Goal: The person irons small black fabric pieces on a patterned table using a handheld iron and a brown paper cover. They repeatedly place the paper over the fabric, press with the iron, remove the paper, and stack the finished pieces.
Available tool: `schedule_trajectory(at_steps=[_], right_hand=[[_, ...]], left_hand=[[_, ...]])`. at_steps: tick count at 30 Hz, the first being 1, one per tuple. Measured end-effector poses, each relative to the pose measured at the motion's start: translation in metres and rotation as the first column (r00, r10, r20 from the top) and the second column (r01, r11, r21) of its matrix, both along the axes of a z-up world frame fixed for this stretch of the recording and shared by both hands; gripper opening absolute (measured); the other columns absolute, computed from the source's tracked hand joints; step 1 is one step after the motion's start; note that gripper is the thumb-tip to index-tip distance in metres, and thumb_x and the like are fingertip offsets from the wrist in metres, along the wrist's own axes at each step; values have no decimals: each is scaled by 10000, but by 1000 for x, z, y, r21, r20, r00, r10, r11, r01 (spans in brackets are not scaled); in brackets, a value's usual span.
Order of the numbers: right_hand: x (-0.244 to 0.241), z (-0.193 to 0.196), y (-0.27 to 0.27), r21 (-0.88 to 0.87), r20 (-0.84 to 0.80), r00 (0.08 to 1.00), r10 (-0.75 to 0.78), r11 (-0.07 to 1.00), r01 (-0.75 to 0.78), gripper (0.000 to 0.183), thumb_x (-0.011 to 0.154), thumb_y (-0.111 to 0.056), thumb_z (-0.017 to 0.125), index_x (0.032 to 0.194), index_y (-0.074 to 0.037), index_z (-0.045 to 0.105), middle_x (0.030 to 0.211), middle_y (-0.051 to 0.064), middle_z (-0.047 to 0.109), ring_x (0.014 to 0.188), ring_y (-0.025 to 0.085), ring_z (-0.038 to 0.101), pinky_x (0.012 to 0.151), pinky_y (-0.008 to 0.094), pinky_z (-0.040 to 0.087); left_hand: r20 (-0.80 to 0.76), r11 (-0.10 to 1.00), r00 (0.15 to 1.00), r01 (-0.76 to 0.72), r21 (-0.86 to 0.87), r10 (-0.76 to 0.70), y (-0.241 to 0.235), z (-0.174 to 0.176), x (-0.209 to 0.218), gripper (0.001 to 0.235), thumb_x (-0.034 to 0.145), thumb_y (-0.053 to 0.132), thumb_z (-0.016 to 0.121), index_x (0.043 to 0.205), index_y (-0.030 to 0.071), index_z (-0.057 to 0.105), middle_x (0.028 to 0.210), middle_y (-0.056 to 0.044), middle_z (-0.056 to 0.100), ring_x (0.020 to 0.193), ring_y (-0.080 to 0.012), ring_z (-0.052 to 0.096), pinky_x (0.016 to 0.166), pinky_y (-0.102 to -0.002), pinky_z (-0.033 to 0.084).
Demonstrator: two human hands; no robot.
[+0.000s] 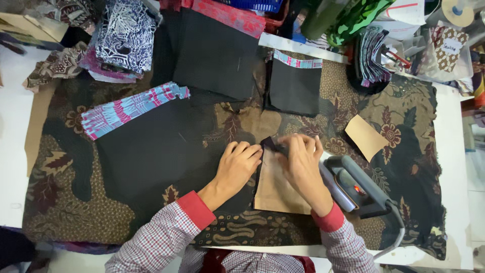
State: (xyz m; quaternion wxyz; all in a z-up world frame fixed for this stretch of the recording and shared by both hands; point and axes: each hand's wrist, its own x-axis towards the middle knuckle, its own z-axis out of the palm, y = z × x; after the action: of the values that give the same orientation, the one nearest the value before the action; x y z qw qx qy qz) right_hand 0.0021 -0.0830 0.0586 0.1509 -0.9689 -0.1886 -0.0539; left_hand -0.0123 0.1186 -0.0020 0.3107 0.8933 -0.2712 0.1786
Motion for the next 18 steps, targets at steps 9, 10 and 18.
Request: schedule_trajectory(at_steps=[9,10,18], right_hand=[[27,-9,17,-189,33,999,28,982,-21,176,851,-270,721,967,-144,763,998,48,659,1080,328,542,1016,539,322],[28,-9,18,-202,49,998,30,979,-19,162,889,-276,709,959,-141,763,990,44,662,1077,321,545,1010,536,324],[32,-6,32,-248,151,988,25,969,13,308,888,-431,741,819,-133,785,885,44,672,1035,320,552,948,532,323]], left_hand=[[17,1000,1000,-2,-11,2,0,-2,1,259,866,126,712,1092,3,739,1194,-40,698,1037,-223,590,918,-385,447],[29,1000,1000,-7,-10,7,0,-3,0,262,860,127,711,1087,2,740,1194,-42,700,1037,-221,591,921,-387,447],[4,1000,1000,1,0,-1,-1,-6,1,222,879,118,706,1062,4,755,1131,-36,712,1043,-218,599,930,-396,453]])
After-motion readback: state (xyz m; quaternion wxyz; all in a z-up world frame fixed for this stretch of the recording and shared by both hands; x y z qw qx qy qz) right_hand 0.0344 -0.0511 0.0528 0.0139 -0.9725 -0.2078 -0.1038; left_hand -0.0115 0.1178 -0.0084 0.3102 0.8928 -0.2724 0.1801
